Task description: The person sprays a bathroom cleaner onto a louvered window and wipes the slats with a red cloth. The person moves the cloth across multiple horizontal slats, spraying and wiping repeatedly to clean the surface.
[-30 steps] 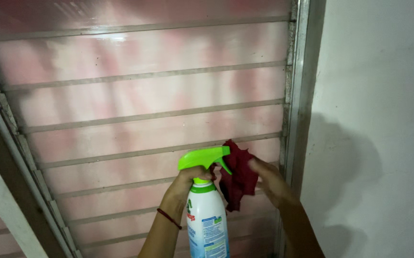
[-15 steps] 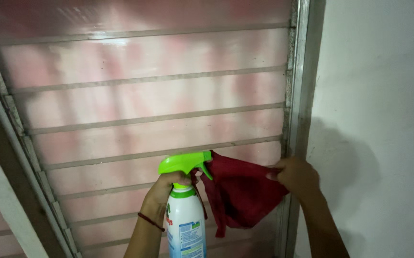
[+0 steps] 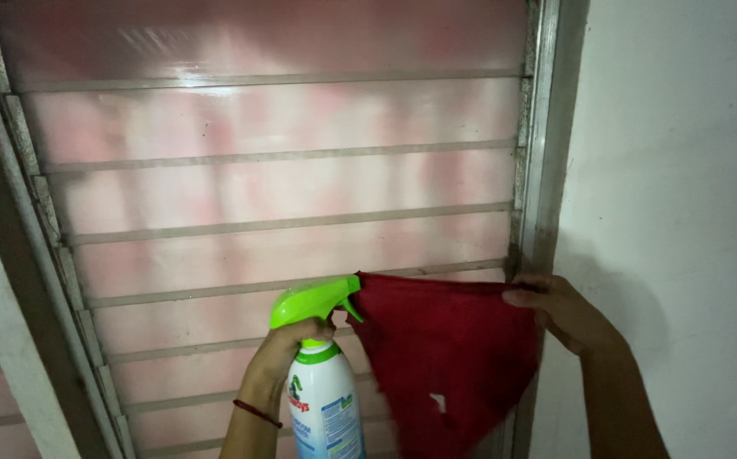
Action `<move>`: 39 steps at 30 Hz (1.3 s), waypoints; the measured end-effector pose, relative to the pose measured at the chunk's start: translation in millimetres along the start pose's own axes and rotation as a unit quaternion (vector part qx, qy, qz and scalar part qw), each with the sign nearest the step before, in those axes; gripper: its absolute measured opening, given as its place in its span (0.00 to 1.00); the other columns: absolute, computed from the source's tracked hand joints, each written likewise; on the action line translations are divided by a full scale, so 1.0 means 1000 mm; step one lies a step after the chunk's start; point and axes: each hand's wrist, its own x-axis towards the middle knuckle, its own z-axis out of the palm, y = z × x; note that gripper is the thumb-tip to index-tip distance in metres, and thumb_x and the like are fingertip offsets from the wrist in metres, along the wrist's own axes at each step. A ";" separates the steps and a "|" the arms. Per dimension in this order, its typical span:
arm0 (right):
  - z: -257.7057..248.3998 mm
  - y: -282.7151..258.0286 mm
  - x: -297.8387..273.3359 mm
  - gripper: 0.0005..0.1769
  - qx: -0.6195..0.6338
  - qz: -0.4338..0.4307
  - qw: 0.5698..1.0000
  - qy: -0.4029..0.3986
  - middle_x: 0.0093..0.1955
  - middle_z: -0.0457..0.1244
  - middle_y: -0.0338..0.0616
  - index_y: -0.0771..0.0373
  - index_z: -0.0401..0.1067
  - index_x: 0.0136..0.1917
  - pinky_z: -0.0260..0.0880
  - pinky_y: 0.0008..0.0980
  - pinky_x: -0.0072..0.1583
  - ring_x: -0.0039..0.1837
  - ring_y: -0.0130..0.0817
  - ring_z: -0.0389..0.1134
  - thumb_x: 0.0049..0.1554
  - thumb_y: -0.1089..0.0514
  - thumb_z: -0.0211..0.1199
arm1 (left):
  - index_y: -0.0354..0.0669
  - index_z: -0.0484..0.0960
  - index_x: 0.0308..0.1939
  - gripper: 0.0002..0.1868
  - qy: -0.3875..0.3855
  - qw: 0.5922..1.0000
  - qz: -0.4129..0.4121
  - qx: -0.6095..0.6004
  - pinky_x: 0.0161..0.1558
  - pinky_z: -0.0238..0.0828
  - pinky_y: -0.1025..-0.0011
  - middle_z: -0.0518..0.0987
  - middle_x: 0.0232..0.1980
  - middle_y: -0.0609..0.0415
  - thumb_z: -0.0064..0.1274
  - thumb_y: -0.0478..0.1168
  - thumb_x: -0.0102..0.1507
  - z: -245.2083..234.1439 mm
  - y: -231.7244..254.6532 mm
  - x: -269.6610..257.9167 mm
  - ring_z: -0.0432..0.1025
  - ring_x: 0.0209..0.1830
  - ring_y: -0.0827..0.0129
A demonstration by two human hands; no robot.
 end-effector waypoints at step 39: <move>0.087 -0.161 0.054 0.45 0.106 -0.191 0.858 -0.464 0.63 0.64 0.51 0.71 0.54 0.79 0.68 0.40 0.65 0.63 0.40 0.67 0.52 0.79 0.63 | 0.23 0.77 0.52 0.36 -0.205 0.950 0.147 -0.185 0.52 0.76 0.68 0.82 0.41 0.39 0.47 0.41 0.41 0.034 0.044 0.015 0.79 0.44 0.60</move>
